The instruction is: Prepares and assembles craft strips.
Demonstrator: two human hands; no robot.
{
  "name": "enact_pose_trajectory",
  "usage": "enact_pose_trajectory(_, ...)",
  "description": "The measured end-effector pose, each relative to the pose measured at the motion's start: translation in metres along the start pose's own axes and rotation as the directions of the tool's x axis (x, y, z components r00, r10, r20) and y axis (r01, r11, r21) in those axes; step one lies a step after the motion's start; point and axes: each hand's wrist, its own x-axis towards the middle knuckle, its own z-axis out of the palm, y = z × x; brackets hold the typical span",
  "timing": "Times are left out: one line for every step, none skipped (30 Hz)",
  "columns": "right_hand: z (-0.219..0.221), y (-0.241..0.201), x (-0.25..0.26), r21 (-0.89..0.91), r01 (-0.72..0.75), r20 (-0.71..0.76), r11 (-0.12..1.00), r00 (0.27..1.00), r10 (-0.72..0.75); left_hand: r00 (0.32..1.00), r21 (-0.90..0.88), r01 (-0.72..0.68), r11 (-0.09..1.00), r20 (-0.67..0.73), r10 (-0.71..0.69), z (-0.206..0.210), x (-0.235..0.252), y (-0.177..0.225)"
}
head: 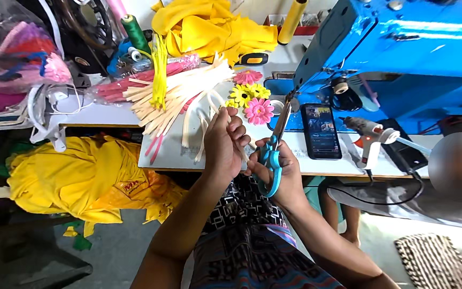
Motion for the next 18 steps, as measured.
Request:
enact_pose_trajectory(0.001,0.0,0.0,-0.002,-0.001,-0.011,1.0,1.0,0.001,1.0,0.005,-0.003,1.0,-0.004,0.003,0.0,0.0,-0.001)
enact_pose_trajectory(0.001,-0.001,0.001,-0.002,-0.006,-0.022,1.0,1.0,0.006,1.0,0.014,-0.005,1.0,-0.006,0.005,0.0,-0.001,-0.002)
enact_pose_trajectory(0.002,-0.001,0.001,-0.001,-0.013,-0.029,1.0,0.999,0.013,1.0,0.027,-0.006,1.0,0.0,0.006,0.0,-0.003,-0.003)
enact_pose_trajectory(0.002,-0.001,0.001,0.005,-0.019,-0.032,1.0,0.999,0.019,1.0,0.047,-0.007,0.999,0.015,0.006,-0.001,-0.004,-0.004)
enact_pose_trajectory(0.003,-0.001,0.001,0.013,-0.023,-0.031,1.0,0.999,0.023,1.0,0.059,-0.009,0.998,0.024,0.008,-0.002,-0.005,-0.004)
enact_pose_trajectory(0.003,-0.001,0.002,0.021,-0.026,-0.032,0.999,0.999,0.026,1.0,0.064,-0.011,0.998,0.027,0.009,-0.001,-0.006,-0.005)
enact_pose_trajectory(0.004,0.0,0.002,0.025,-0.028,-0.032,0.999,0.999,0.028,1.0,0.062,-0.011,0.998,0.026,0.01,-0.001,-0.006,-0.004)
enact_pose_trajectory(0.004,0.001,0.002,0.028,-0.032,-0.03,0.999,0.999,0.033,1.0,0.053,-0.011,0.999,0.021,0.01,0.0,-0.006,-0.004)
enact_pose_trajectory(0.004,0.001,0.002,0.03,-0.037,-0.029,0.999,0.999,0.038,1.0,0.038,-0.011,0.999,0.013,0.011,0.001,-0.005,-0.003)
enact_pose_trajectory(0.004,0.002,0.002,0.032,-0.043,-0.026,0.999,0.999,0.044,1.0,0.024,-0.015,1.0,0.003,0.015,0.002,-0.004,-0.003)
enact_pose_trajectory(0.003,0.003,0.002,0.03,-0.053,-0.023,0.998,0.998,0.053,1.0,0.035,-0.02,0.999,0.007,0.02,0.002,-0.004,-0.003)
enact_pose_trajectory(0.003,0.002,0.002,0.025,-0.067,-0.014,0.997,0.998,0.067,0.999,0.075,-0.03,0.997,0.026,0.028,0.001,-0.005,-0.003)
enact_pose_trajectory(0.001,0.0,0.002,0.019,-0.087,0.001,0.996,0.996,0.087,0.997,0.141,-0.044,0.989,0.062,0.035,-0.001,-0.007,-0.003)
enact_pose_trajectory(-0.002,-0.004,0.002,0.006,-0.11,0.025,0.994,0.994,0.11,0.993,0.212,-0.069,0.975,0.107,0.047,-0.004,-0.008,-0.003)
enact_pose_trajectory(-0.007,-0.01,0.002,-0.002,-0.134,0.058,0.991,0.989,0.134,0.986,0.287,-0.111,0.952,0.149,0.071,-0.008,-0.008,-0.003)
enact_pose_trajectory(-0.012,-0.018,0.001,0.002,-0.16,0.104,0.987,0.982,0.159,0.976,0.361,-0.168,0.917,0.192,0.103,-0.014,-0.009,-0.003)
enact_pose_trajectory(-0.018,-0.027,0.0,0.034,-0.197,0.158,0.98,0.969,0.189,0.962,0.426,-0.231,0.874,0.232,0.141,-0.02,-0.009,-0.004)
enact_pose_trajectory(-0.023,-0.033,-0.001,0.098,-0.246,0.23,0.964,0.948,0.219,0.948,0.48,-0.288,0.828,0.267,0.175,-0.025,-0.009,-0.004)
